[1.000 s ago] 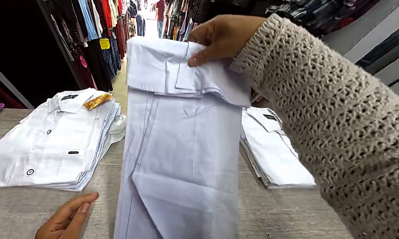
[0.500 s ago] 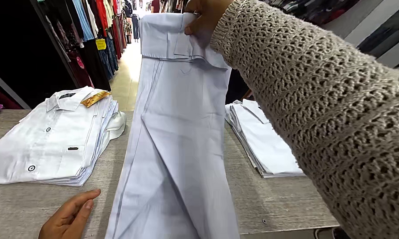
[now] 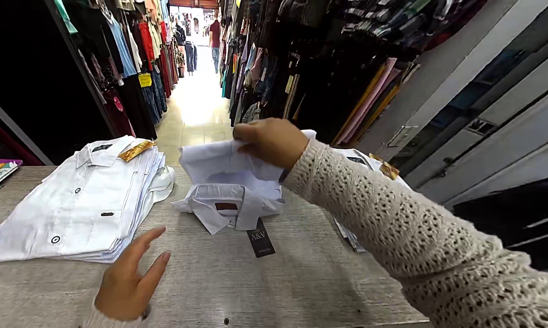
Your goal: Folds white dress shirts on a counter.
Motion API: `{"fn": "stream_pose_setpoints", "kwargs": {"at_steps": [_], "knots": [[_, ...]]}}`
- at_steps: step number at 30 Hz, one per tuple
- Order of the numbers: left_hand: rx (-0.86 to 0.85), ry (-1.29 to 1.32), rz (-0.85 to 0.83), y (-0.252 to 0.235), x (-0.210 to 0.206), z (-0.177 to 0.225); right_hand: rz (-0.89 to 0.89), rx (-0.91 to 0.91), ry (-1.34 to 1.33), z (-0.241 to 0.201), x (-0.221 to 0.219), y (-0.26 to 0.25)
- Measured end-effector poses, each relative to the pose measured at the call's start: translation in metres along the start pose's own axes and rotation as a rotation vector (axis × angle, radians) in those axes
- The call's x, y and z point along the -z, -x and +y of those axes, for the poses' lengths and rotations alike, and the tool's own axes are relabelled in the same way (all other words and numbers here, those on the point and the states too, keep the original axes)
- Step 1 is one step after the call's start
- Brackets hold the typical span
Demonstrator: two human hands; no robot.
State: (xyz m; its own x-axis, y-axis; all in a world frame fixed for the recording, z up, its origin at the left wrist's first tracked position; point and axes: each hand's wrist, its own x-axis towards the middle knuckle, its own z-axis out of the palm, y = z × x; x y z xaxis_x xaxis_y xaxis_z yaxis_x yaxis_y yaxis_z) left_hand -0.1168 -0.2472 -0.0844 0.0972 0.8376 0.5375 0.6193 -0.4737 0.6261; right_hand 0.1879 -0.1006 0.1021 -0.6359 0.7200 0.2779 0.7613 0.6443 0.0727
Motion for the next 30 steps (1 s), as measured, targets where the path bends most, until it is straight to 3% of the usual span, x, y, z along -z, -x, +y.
{"fn": "stream_pose_setpoints", "kwargs": {"at_steps": [2,6,8,13,15,18,21,23,27,30], "knots": [[-0.066,-0.081,-0.075,-0.042,-0.013,0.003,-0.033,-0.003,-0.004,-0.005,0.002,0.008],[0.005,-0.101,-0.331,-0.120,-0.038,0.035,-0.020,-0.036,-0.032,0.003,0.015,0.010],[-0.029,-0.107,-0.371,-0.146,-0.041,0.054,0.018,-0.067,-0.041,0.016,0.021,0.006],[-0.479,-0.038,0.041,-0.178,-0.047,0.083,0.110,-0.192,-0.007,0.045,0.042,-0.001],[-0.570,-0.089,0.050,-0.159,-0.041,0.085,0.136,-0.214,0.015,0.044,0.046,0.003],[-0.659,-0.204,-0.043,-0.080,-0.050,0.057,0.235,-0.127,0.061,0.030,0.030,0.021],[-0.610,-0.218,-0.158,0.006,-0.061,0.049,0.337,0.047,0.079,-0.007,-0.009,0.055],[-0.541,-0.218,-0.136,0.041,-0.070,0.046,0.335,0.100,0.071,-0.047,-0.043,0.086],[-0.520,-0.138,-0.080,0.055,-0.074,0.043,0.218,0.083,-0.069,-0.118,-0.108,0.136],[-0.521,-0.128,-0.038,0.053,-0.077,0.041,0.244,0.081,-0.099,-0.131,-0.129,0.148]]}}
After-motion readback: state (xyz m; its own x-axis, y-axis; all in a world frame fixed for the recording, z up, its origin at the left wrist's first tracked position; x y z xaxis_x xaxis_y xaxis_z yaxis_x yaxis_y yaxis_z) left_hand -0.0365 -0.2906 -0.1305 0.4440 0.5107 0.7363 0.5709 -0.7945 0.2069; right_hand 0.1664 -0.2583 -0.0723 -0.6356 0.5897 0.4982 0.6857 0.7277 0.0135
